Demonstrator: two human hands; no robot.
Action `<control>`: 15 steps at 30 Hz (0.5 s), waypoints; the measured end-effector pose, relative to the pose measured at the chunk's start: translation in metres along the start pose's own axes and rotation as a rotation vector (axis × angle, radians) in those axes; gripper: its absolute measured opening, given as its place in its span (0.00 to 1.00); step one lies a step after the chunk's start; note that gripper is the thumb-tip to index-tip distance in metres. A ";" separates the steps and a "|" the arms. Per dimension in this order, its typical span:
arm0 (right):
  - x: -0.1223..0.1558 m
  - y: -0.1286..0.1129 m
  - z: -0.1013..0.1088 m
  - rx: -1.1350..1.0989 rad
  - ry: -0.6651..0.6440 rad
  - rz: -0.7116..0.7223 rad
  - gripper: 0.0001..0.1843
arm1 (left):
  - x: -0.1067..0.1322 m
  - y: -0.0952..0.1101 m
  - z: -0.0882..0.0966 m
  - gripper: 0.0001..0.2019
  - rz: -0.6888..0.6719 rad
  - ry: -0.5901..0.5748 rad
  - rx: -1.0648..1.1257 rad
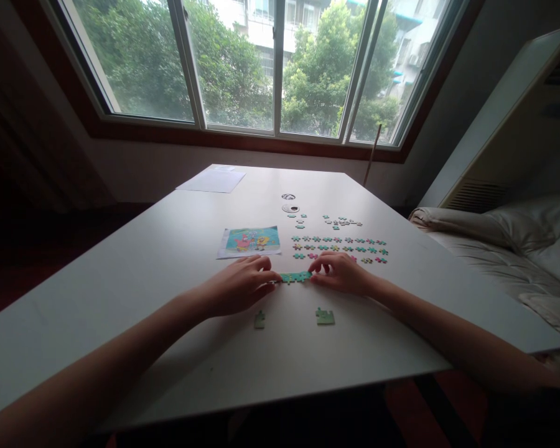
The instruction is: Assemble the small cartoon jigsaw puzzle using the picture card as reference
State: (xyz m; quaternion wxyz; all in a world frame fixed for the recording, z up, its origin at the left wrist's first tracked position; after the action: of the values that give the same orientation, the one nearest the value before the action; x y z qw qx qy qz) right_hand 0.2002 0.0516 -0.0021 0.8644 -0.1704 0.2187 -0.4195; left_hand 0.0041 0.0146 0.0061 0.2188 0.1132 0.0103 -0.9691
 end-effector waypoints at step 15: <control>0.000 0.000 0.002 -0.022 -0.036 0.040 0.10 | -0.015 0.009 -0.007 0.14 -0.047 -0.008 -0.031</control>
State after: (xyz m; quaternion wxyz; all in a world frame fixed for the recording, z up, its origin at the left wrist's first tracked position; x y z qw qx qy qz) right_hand 0.2008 0.0516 -0.0006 0.8743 -0.1831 0.2113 -0.3967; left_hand 0.0227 0.0136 0.0025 0.1976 0.1054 0.0271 -0.9742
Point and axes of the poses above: each hand's wrist, its own x-axis away from the middle knuckle, its own z-axis out of the back of the hand, y = z × x, the point moved 5 cm from there along -x, towards the middle knuckle, and after that the axes turned 11 degrees about -z, right-handed, at the moved point
